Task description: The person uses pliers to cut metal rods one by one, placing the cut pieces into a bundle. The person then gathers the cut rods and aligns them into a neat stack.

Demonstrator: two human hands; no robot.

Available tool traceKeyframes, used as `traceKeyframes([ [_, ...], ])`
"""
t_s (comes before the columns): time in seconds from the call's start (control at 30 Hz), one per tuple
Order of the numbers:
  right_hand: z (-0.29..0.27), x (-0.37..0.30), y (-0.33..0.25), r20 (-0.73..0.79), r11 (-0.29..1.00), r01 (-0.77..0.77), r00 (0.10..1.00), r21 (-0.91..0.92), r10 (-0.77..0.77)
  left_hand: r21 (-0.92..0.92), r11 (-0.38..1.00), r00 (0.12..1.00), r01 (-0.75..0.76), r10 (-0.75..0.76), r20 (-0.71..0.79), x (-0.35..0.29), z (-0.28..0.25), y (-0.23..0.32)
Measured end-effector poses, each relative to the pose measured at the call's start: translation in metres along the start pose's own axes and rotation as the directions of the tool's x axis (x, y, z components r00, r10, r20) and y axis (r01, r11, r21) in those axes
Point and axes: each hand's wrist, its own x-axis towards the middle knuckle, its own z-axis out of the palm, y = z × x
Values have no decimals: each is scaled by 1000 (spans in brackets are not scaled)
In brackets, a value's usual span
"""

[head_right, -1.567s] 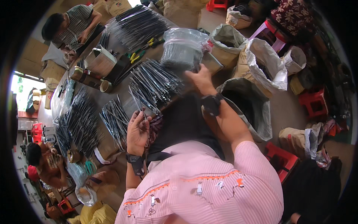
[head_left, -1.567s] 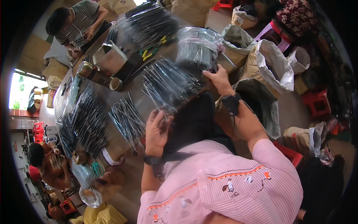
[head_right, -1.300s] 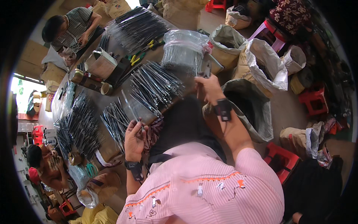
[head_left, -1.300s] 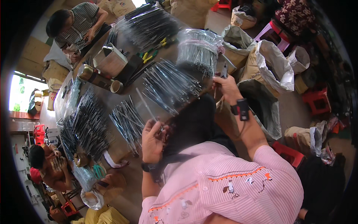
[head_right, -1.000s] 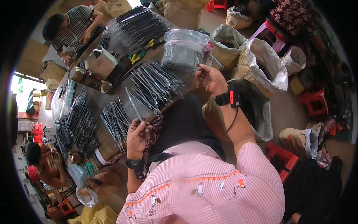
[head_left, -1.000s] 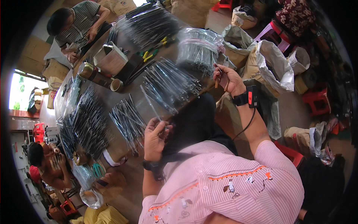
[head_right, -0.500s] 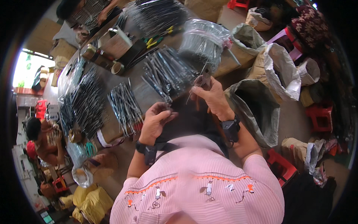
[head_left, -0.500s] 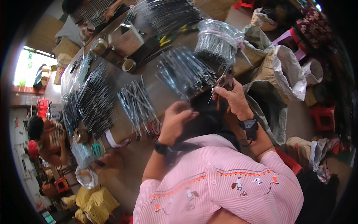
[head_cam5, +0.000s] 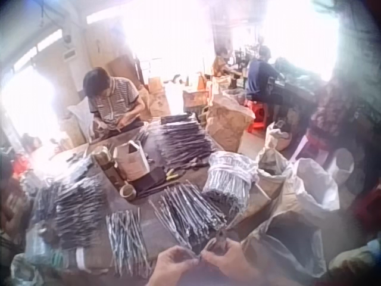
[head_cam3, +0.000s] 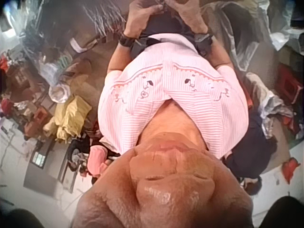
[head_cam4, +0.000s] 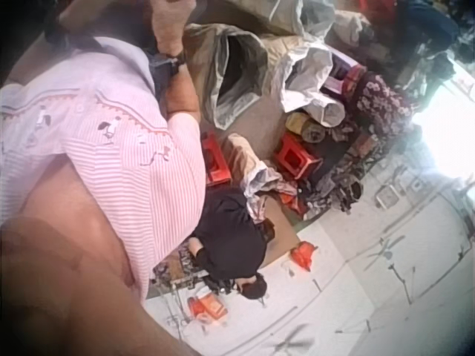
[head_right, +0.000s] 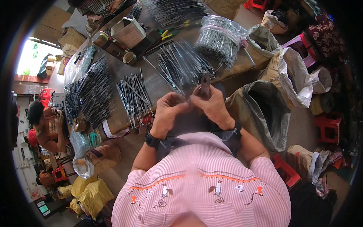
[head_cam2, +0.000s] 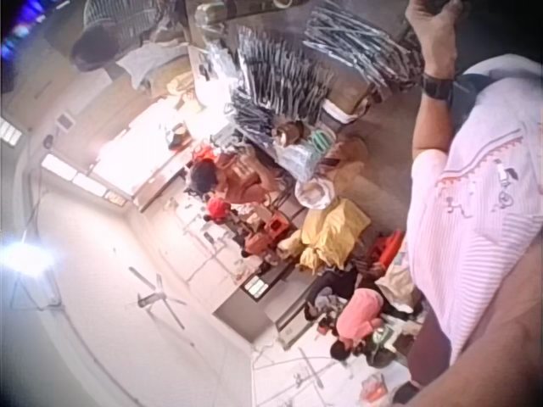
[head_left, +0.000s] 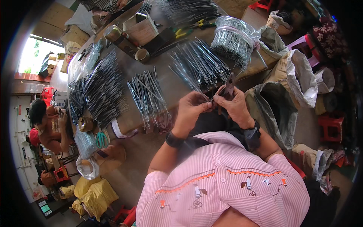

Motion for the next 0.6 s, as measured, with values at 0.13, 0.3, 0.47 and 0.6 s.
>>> traceKeyframes([
  [0.13, -1, 6, -3, -111, 998, 63, 992, 27, -60, -12, 999, 999, 42, -42, -28, -1, -4, -2],
  [0.3, -14, 20, -12, -232, 976, 169, 964, 140, -134, 127, 987, 995, 100, -102, 11, -7, -9, 2],
  [0.47, -19, 11, -10, -13, 979, -137, 990, 154, 140, 202, 967, 970, 154, -187, 154, -12, 1, 4],
  [0.6, -25, 11, -13, 56, 953, -267, 964, 145, 261, 157, 966, 961, 206, -230, 156, -15, 7, 10],
])
